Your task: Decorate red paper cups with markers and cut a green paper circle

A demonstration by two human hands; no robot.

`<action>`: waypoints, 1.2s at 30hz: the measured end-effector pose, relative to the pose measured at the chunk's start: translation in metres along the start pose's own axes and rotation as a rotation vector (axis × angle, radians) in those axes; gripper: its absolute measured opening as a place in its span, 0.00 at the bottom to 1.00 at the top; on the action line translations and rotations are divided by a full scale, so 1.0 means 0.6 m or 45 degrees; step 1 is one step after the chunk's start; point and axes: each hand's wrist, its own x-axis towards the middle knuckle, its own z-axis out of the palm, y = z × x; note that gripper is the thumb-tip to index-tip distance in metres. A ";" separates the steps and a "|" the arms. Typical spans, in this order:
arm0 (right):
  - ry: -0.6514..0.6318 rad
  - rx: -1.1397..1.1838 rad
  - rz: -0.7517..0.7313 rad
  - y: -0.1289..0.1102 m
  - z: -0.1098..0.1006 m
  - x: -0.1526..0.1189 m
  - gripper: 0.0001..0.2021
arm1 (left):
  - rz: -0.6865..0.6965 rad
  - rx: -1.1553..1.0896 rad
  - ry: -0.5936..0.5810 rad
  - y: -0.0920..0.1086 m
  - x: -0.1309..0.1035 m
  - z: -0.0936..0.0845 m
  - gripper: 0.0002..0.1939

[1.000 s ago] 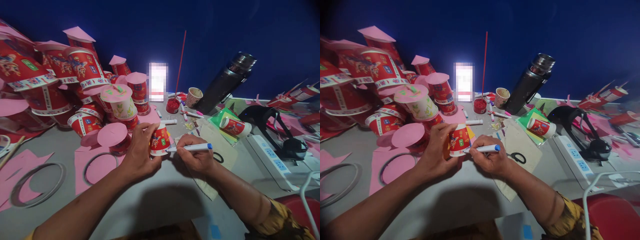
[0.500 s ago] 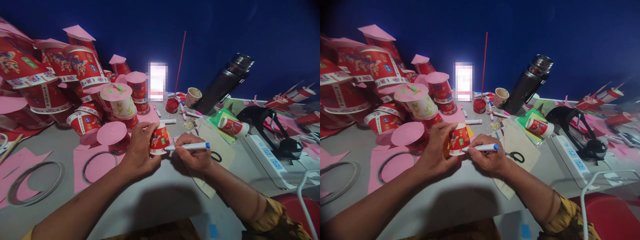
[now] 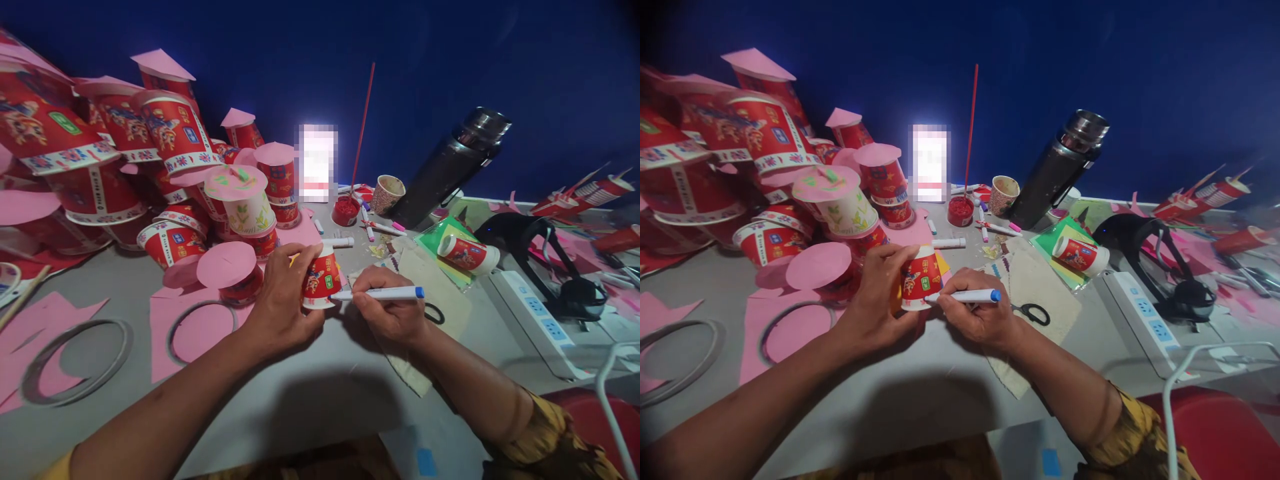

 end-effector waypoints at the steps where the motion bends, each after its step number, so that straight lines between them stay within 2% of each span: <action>1: -0.017 -0.004 -0.005 -0.001 -0.001 0.001 0.06 | 0.002 0.000 -0.004 0.000 0.000 0.000 0.44; 5: -0.073 -0.036 -0.053 -0.003 -0.001 0.004 0.06 | 0.029 0.011 0.004 0.000 0.000 0.001 0.44; 9: -0.062 -0.083 -0.103 -0.001 0.001 0.003 0.06 | 0.032 0.024 0.008 0.000 0.000 0.001 0.44; 15: -0.051 -0.082 -0.037 -0.009 -0.005 0.004 0.06 | 0.012 0.025 -0.011 -0.004 0.000 0.003 0.44; 24: -0.080 -0.136 -0.209 -0.004 0.003 0.000 0.07 | 0.006 0.024 -0.018 -0.004 -0.002 0.001 0.45; 36: -0.083 -0.185 -0.154 -0.006 -0.003 0.001 0.08 | 0.017 0.045 -0.008 -0.007 -0.002 0.003 0.44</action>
